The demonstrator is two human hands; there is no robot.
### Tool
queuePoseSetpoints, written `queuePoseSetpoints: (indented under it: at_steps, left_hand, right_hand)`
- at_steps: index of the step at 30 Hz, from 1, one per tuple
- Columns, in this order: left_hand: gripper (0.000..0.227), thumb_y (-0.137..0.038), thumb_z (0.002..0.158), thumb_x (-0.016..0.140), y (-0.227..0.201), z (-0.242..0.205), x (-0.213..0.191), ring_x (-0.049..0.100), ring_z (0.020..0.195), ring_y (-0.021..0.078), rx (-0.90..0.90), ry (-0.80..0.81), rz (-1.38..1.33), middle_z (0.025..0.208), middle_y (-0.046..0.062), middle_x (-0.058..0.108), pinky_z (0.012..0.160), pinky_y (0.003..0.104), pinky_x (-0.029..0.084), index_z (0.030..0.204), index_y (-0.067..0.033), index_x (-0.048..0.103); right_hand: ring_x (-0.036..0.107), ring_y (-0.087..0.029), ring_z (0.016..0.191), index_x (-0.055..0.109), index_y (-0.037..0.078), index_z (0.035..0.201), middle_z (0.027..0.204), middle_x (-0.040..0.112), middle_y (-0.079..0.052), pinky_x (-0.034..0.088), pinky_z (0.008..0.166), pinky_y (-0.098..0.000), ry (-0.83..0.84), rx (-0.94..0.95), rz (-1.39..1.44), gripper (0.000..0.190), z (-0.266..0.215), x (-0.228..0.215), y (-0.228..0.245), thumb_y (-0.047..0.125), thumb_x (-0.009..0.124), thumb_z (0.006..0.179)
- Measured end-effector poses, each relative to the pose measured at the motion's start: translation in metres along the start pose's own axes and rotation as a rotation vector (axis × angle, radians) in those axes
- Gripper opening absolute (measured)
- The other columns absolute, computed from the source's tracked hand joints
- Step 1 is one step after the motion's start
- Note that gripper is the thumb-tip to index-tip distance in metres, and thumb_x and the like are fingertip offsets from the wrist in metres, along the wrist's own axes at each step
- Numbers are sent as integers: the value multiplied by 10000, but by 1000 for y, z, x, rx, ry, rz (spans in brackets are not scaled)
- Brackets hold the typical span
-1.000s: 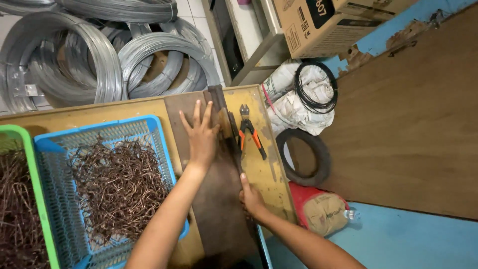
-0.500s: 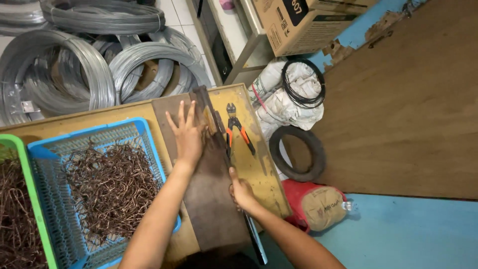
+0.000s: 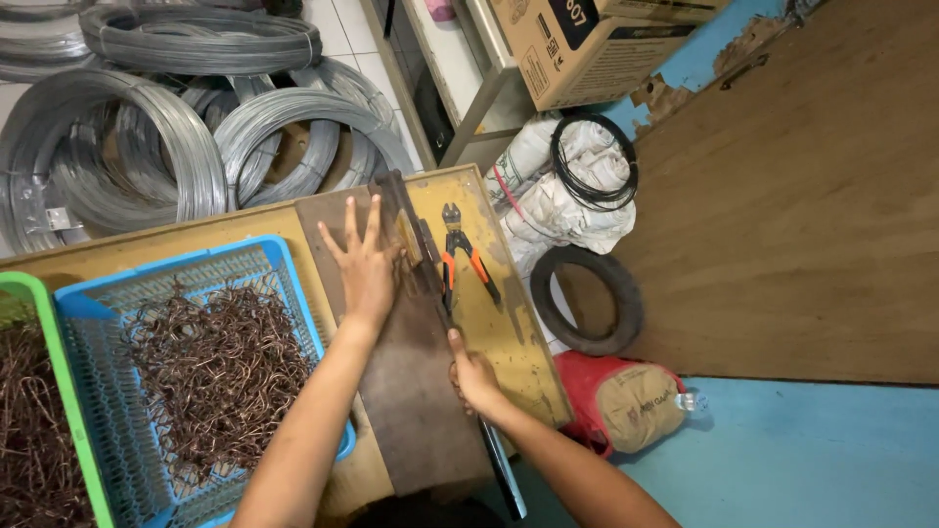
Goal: Manually processing small metal wire pieces using a table-mounted lever tool and a jig for alignment.
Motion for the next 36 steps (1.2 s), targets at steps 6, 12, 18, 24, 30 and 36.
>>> queuePoseSetpoints:
  at_steps: [6, 12, 18, 24, 30, 36]
  left_hand:
    - [146, -319, 837, 747, 3, 0, 5, 169, 1574, 412, 12, -27, -1, 1694, 57, 364, 1170, 771, 49, 912, -223, 828]
    - [152, -338, 832, 748, 3, -1, 2, 176, 1573, 418, 14, -32, -15, 1683, 78, 383, 1167, 768, 38, 905, -228, 826]
    - [135, -339, 803, 812, 6, -1, 7, 194, 1560, 427, -12, -52, -47, 1653, 97, 411, 1161, 770, 55, 883, -229, 821]
    - [108, -349, 811, 820, 18, -8, 20, 237, 1550, 408, -103, -42, -123, 1616, 89, 454, 1177, 728, 102, 878, -265, 817]
    - [92, -324, 812, 817, 16, -8, 13, 216, 1555, 413, -138, -14, -166, 1621, 93, 443, 1182, 717, 92, 874, -257, 818]
    - [54, -305, 830, 824, 14, -26, 30, 195, 1544, 454, -295, 22, -283, 1623, 118, 418, 1158, 733, 75, 878, -280, 817]
  right_hand:
    - [485, -196, 323, 505, 121, 507, 396, 426, -51, 472, 362, -323, 31, 6, 42, 891, -2, 0, 1, 862, 293, 954]
    - [442, -207, 310, 500, 94, 575, 421, 413, -70, 443, 335, -330, 59, 65, 155, 840, 6, 2, -8, 828, 354, 957]
    - [752, -306, 668, 736, 60, 884, 657, 717, -115, 596, 569, -427, -80, -222, -253, 416, -20, -20, 21, 474, 710, 908]
    - [733, -339, 862, 782, 74, 835, 888, 730, -120, 610, 690, -432, -304, -667, -676, 337, -13, -32, 19, 410, 755, 828]
    - [318, -427, 1498, 801, 31, 905, 1507, 529, -181, 171, 1193, -652, -269, -616, -808, 359, -57, -53, 74, 377, 783, 812]
    - [268, -445, 1516, 814, 47, 814, 1535, 500, -184, 110, 1175, -708, -375, -680, -934, 355, -99, -68, 120, 397, 754, 821]
Point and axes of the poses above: each hand's wrist, its own z-axis towards the middle knuckle, its own x-axis out of the palm, y = z × x, the point moved 3 cm from there along z, towards the middle knuckle
